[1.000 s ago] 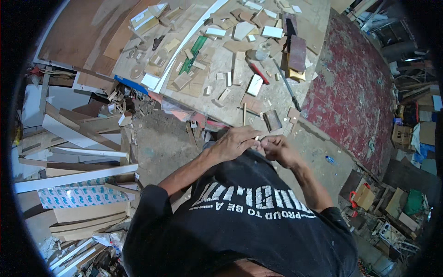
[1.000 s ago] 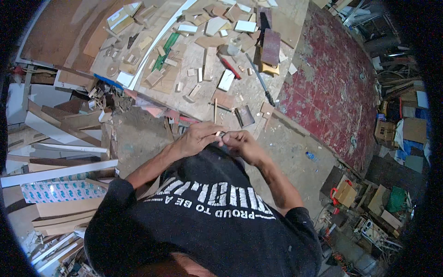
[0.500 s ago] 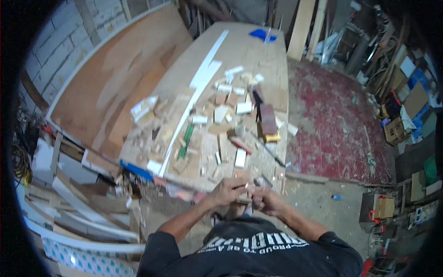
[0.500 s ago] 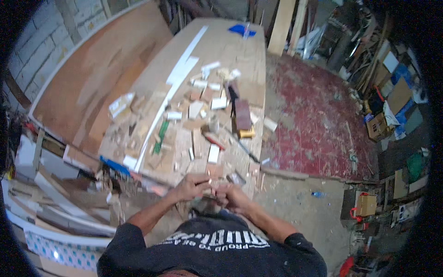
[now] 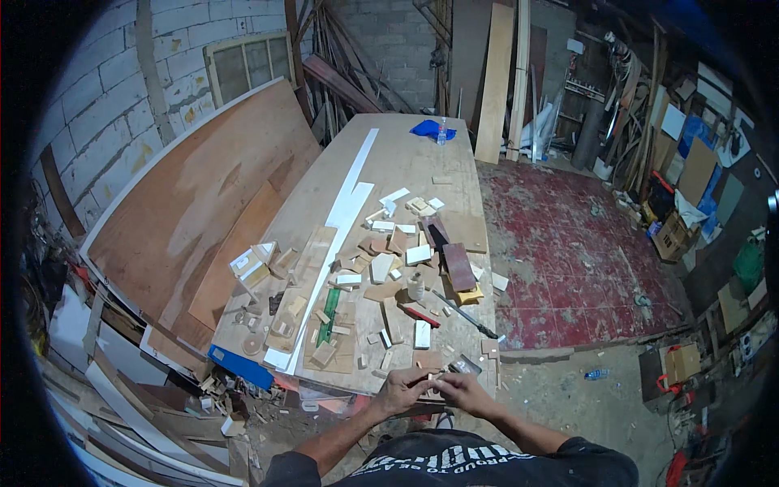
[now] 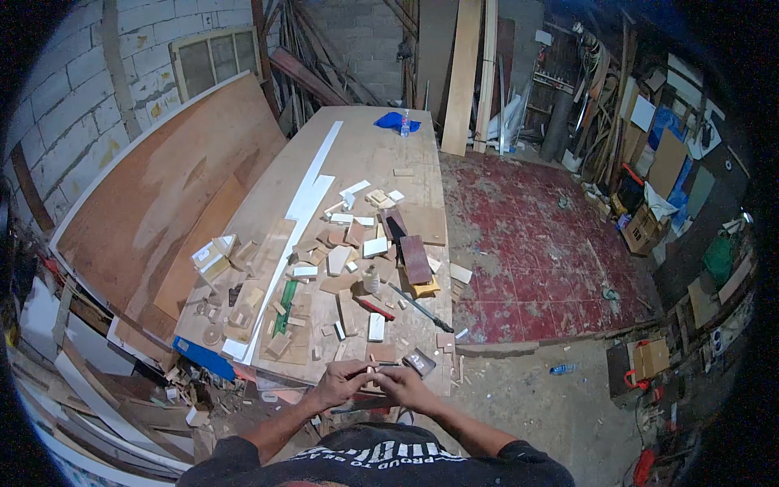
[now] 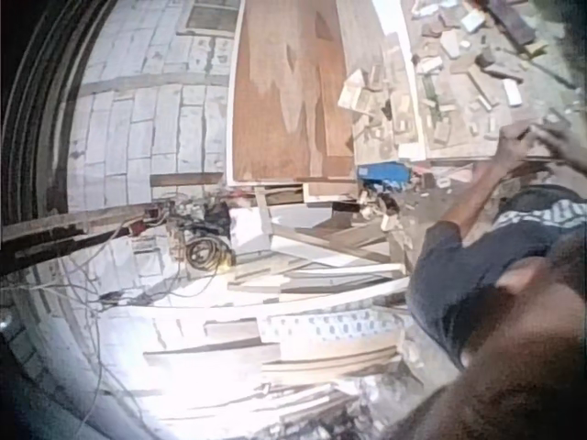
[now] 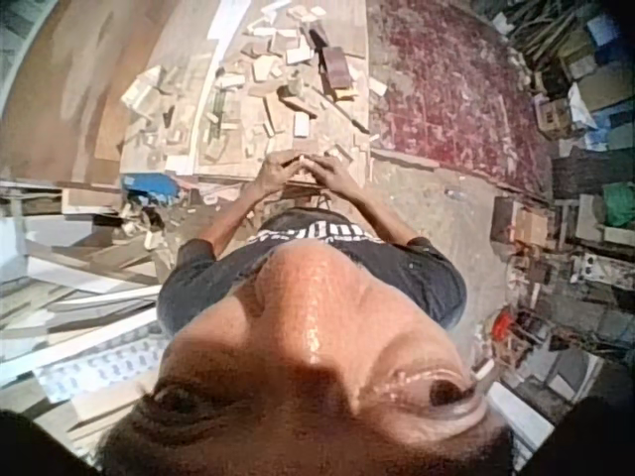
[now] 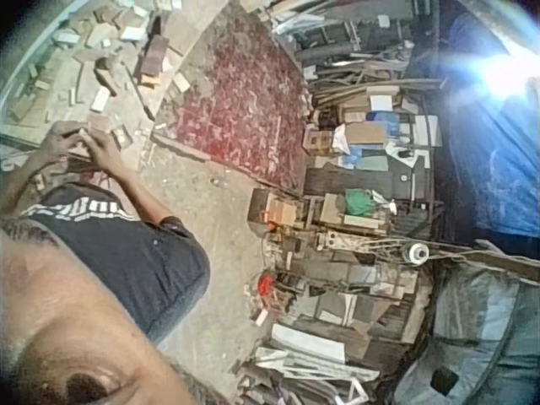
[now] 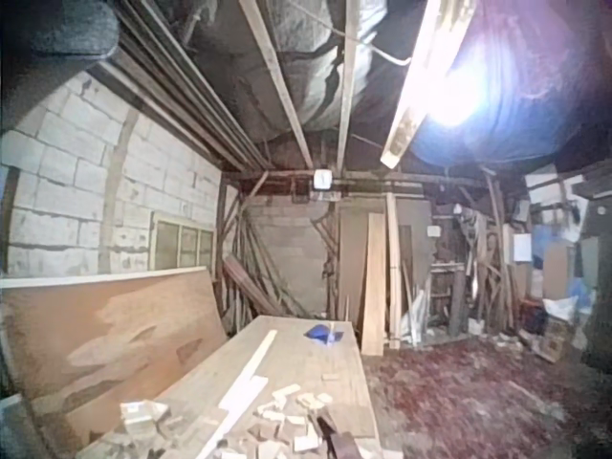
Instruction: Checking the fit and assembling small wooden scraps at a workbench.
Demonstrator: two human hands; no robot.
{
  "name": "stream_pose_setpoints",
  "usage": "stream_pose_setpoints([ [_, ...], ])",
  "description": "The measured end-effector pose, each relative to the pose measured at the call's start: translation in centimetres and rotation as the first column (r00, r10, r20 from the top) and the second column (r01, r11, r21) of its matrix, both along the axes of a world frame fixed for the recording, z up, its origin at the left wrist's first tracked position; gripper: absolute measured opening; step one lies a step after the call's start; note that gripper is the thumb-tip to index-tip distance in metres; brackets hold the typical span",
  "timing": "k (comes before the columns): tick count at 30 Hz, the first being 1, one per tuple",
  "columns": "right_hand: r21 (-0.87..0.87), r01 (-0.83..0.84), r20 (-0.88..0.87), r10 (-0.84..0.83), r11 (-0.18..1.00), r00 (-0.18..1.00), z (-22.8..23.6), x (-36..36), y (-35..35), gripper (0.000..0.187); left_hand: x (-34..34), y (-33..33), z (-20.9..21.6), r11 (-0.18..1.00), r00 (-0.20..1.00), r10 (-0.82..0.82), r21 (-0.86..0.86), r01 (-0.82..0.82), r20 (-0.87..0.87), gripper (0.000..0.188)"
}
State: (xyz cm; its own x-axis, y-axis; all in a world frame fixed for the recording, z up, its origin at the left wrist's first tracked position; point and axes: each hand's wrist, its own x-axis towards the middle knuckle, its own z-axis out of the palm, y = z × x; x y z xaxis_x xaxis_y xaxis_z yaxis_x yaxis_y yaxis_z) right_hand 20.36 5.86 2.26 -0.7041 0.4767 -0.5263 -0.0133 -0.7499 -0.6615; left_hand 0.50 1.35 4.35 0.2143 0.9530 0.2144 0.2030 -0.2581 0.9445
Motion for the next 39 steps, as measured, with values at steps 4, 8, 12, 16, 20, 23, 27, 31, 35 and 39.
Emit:
stream_pose_setpoints([
  [4, 0.953, -0.288, 0.258, -0.247, -0.090, 0.934, 1.5, -0.5, -0.4, 0.012, -0.2, -0.4, -0.9, 0.897, 0.975, 0.105, -0.441, -0.008, 0.196, 0.025],
  [8, 0.728, -0.221, 0.285, 0.007, 0.649, 0.958, 3.9, -0.5, 0.1, 0.017, 0.1, -1.1, 0.0, 0.994, 0.998, 0.056, 0.091, -0.057, 0.012, 0.027],
  [12, -0.060, -0.049, -0.192, 0.037, 0.997, 0.981, 1.7, 0.1, 0.8, 0.026, 0.0, -0.6, 1.2, 0.927, 0.992, 0.067, 0.374, -0.024, -0.103, 0.029],
  [16, 0.981, -0.164, 0.184, -0.210, 0.108, 0.960, 3.7, -0.6, 0.3, 0.016, 0.4, -1.3, 1.9, 0.989, 0.991, 0.130, 0.066, -0.131, 0.009, 0.029],
  [20, 0.916, -0.309, 0.241, -0.264, -0.257, 0.934, 4.7, 0.6, 0.3, 0.013, 0.0, -1.7, 1.9, 0.950, 0.970, 0.060, -0.313, 0.017, 0.237, 0.031],
  [23, 0.913, -0.217, 0.145, -0.222, -0.345, 0.964, 4.6, 0.9, 0.3, 0.014, 0.4, -1.4, 2.5, 0.839, 0.859, 0.115, -0.512, 0.184, 0.498, 0.027],
  [27, 0.847, -0.051, 0.169, -0.178, 0.529, 0.969, 4.5, 0.9, -0.6, 0.033, 2.5, -1.4, 3.4, 0.918, 0.971, 0.202, 0.369, -0.144, -0.124, 0.033],
  [31, 0.461, -0.017, 0.119, -0.042, 0.887, 0.992, 3.8, 2.0, -0.4, 0.032, 1.9, -0.9, 3.3, 0.848, 0.959, 0.166, 0.530, -0.020, -0.230, 0.031],
  [35, 0.973, -0.010, 0.055, -0.192, 0.229, 0.980, 7.3, 1.1, -0.8, 0.013, 1.8, -0.8, 3.6, 0.989, 0.991, 0.082, -0.129, -0.068, 0.109, 0.029],
  [39, 0.981, -0.060, 0.108, -0.259, 0.185, 0.960, 6.7, 1.3, -0.1, 0.017, 1.7, -0.1, 3.3, 0.995, 0.980, 0.064, -0.087, -0.048, 0.187, 0.028],
])
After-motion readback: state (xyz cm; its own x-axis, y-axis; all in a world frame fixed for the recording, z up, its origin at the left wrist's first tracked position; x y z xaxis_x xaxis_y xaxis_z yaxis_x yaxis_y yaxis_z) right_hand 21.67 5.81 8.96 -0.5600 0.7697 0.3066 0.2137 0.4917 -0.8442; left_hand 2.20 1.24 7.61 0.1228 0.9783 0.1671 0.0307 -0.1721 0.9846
